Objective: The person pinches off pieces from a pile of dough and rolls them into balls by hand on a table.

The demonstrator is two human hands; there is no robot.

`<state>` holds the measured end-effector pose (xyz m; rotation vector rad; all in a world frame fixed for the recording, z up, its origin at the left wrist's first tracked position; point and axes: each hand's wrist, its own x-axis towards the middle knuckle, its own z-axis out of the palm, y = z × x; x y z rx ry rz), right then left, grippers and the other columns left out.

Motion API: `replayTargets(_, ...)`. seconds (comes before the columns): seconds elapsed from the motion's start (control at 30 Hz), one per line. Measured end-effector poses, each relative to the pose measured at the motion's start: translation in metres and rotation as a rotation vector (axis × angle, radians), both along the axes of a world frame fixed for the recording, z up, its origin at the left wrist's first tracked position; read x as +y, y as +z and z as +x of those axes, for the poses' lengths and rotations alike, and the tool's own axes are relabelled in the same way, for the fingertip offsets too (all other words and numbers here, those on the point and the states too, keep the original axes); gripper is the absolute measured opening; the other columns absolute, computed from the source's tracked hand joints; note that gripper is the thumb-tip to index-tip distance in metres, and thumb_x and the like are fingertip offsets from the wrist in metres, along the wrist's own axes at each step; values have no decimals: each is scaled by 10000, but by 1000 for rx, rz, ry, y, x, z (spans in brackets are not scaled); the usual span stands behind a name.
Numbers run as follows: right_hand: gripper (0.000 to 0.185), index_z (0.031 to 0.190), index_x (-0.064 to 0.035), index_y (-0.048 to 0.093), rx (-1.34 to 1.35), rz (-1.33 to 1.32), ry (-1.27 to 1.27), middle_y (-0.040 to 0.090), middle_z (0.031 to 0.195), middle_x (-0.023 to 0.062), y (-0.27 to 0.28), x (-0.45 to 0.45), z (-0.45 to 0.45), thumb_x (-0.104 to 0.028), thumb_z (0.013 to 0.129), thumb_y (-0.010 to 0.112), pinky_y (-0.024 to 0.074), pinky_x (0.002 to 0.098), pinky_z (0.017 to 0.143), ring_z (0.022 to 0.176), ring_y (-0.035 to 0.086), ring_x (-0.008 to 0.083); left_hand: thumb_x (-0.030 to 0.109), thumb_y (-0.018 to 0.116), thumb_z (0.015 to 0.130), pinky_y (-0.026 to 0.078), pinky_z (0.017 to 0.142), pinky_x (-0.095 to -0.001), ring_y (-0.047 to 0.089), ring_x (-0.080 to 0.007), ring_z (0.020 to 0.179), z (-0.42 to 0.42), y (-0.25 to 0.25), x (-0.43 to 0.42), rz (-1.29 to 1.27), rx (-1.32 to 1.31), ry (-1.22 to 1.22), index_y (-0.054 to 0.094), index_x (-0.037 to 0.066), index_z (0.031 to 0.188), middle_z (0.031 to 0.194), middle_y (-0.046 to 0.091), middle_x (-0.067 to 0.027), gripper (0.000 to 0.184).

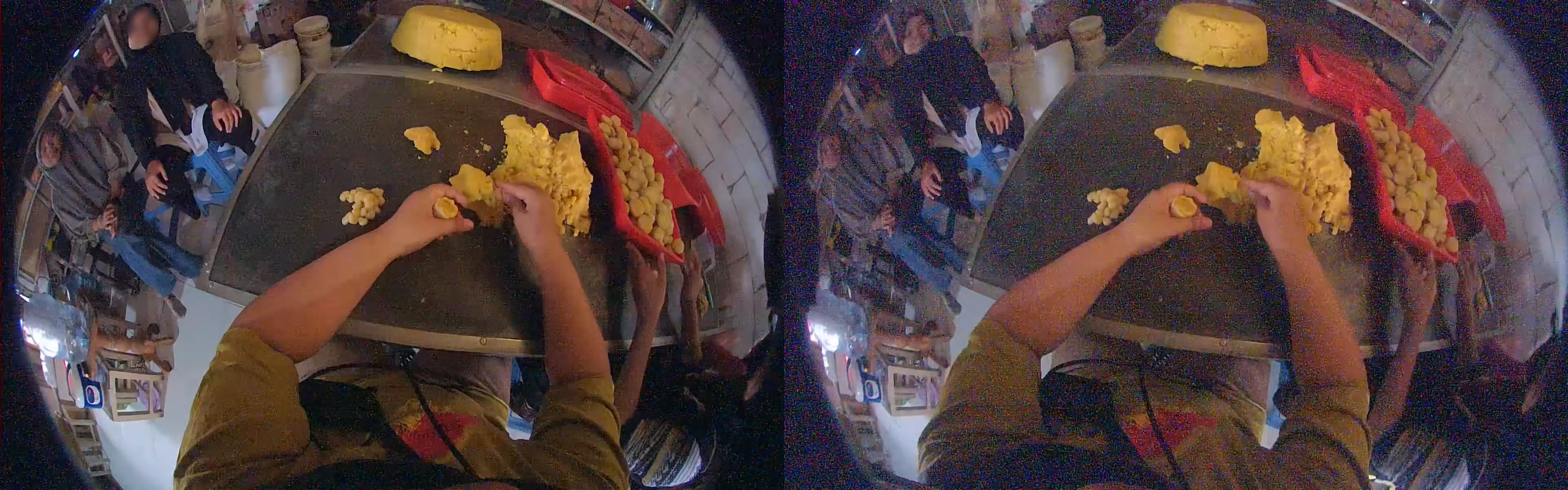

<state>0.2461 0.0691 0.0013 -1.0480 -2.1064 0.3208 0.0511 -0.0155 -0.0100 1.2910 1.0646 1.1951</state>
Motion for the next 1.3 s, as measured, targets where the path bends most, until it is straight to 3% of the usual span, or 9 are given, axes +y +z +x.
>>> replayTargets(0.23, 152, 837, -21, 642, 194, -459, 191, 653, 819, 80, 32, -43, -22, -142, 746, 655, 473, 276, 690, 771, 621, 173, 218, 737, 679, 441, 618, -245, 539, -89, 706, 1, -7, 2, 197, 380, 65, 560, 54, 831, 742, 579, -12, 285)
replayTargets(0.37, 126, 814, -22, 646, 199, -31, 424, 645, 848, 86, 13, -42, -36, -97, 717, 672, 478, 270, 652, 717, 609, 177, 159, 697, 673, 449, 635, -265, 549, -89, 724, -1, -6, 1, 169, 300, 69, 566, 56, 851, 739, 584, -26, 244)
replayTargets(0.6, 144, 806, -41, 647, 414, -304, 280, 631, 804, 92, 7, -55, -46, -127, 698, 685, 468, 322, 687, 691, 606, 225, 154, 680, 632, 459, 667, -321, 583, -200, 731, 5, -3, 1, 313, 542, 95, 553, 34, 852, 775, 591, -90, 281)
replayTargets(0.67, 192, 807, -46, 646, 122, -55, 279, 610, 871, 97, 11, -54, -41, -194, 694, 696, 455, 347, 728, 769, 593, 253, 201, 697, 608, 460, 681, -343, 582, -260, 742, 2, -8, 2, 188, 331, 93, 556, 37, 848, 784, 584, -116, 323)
replayTargets(0.77, 220, 775, -55, 651, -42, 247, 259, 572, 981, 116, 10, -66, -45, -252, 688, 699, 438, 366, 771, 893, 556, 289, 231, 701, 626, 461, 668, -341, 576, -261, 725, -4, -19, 6, 376, 447, 145, 552, 47, 831, 771, 581, -110, 314)
replayTargets(0.87, 222, 761, -73, 661, -10, 236, 276, 525, 1076, 143, 10, -73, -50, -279, 686, 696, 414, 390, 810, 969, 513, 318, 103, 684, 659, 453, 609, -312, 575, -206, 696, -6, -28, 10, 379, 495, 144, 529, 43, 802, 775, 577, -114, 219)
replayTargets(1.1, 254, 777, -49, 659, -37, 210, 317, 527, 1067, 174, 9, -62, -43, -293, 712, 685, 387, 405, 873, 989, 509, 335, 176, 650, 695, 448, 627, -307, 553, -190, 691, 3, -12, 1, 295, 343, 179, 520, 55, 764, 743, 567, -90, 190)
replayTargets(1.2, 256, 763, -33, 654, 1, 125, 308, 524, 1089, 178, 4, -61, -46, -286, 730, 675, 380, 390, 886, 1027, 496, 328, 100, 683, 677, 445, 642, -300, 551, -154, 716, -2, -6, 1, 167, 322, 132, 524, 31, 786, 758, 567, -83, 205)
replayTargets(1.3, 244, 796, -33, 649, 154, -197, 385, 564, 1056, 145, 2, -43, -34, -274, 754, 660, 412, 343, 846, 985, 537, 261, 123, 677, 706, 449, 632, -296, 554, -153, 710, 3, -10, 3, 444, 324, 134, 570, 26, 863, 732, 570, -69, 214)
